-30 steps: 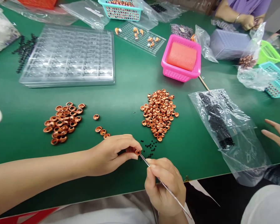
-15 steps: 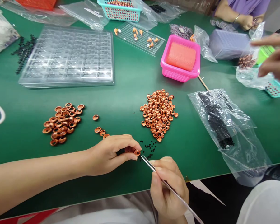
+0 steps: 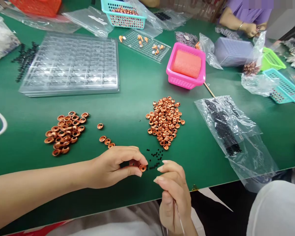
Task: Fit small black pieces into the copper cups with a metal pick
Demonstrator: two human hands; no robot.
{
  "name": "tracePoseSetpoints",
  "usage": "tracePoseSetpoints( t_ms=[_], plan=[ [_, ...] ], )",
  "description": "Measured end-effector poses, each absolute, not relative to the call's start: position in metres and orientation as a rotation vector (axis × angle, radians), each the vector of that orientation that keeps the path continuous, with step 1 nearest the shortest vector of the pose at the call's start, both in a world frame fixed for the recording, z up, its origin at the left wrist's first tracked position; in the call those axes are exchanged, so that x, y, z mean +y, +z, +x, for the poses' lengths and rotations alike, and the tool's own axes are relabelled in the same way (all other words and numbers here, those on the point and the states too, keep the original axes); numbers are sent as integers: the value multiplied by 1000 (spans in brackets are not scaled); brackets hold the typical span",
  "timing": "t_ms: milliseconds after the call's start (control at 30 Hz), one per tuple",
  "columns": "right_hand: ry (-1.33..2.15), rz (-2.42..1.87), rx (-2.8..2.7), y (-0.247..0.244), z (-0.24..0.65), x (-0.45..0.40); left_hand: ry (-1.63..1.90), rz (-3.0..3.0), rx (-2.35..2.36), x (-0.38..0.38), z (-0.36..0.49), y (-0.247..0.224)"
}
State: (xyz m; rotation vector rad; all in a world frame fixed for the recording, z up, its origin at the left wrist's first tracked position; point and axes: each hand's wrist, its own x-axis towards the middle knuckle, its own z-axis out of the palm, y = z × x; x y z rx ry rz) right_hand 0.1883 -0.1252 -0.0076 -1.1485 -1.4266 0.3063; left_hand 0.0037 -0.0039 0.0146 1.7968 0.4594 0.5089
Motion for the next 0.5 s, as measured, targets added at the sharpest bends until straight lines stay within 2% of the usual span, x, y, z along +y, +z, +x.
tracePoseSetpoints(
  t_ms=[167, 500],
  plan=[
    [369, -1275, -1775, -4, 199, -127, 591, 1914, 359, -4, 3, 14],
    [165, -1248, -2047, -3, 199, -117, 665, 2107, 252, -7, 1, 14]
  ],
)
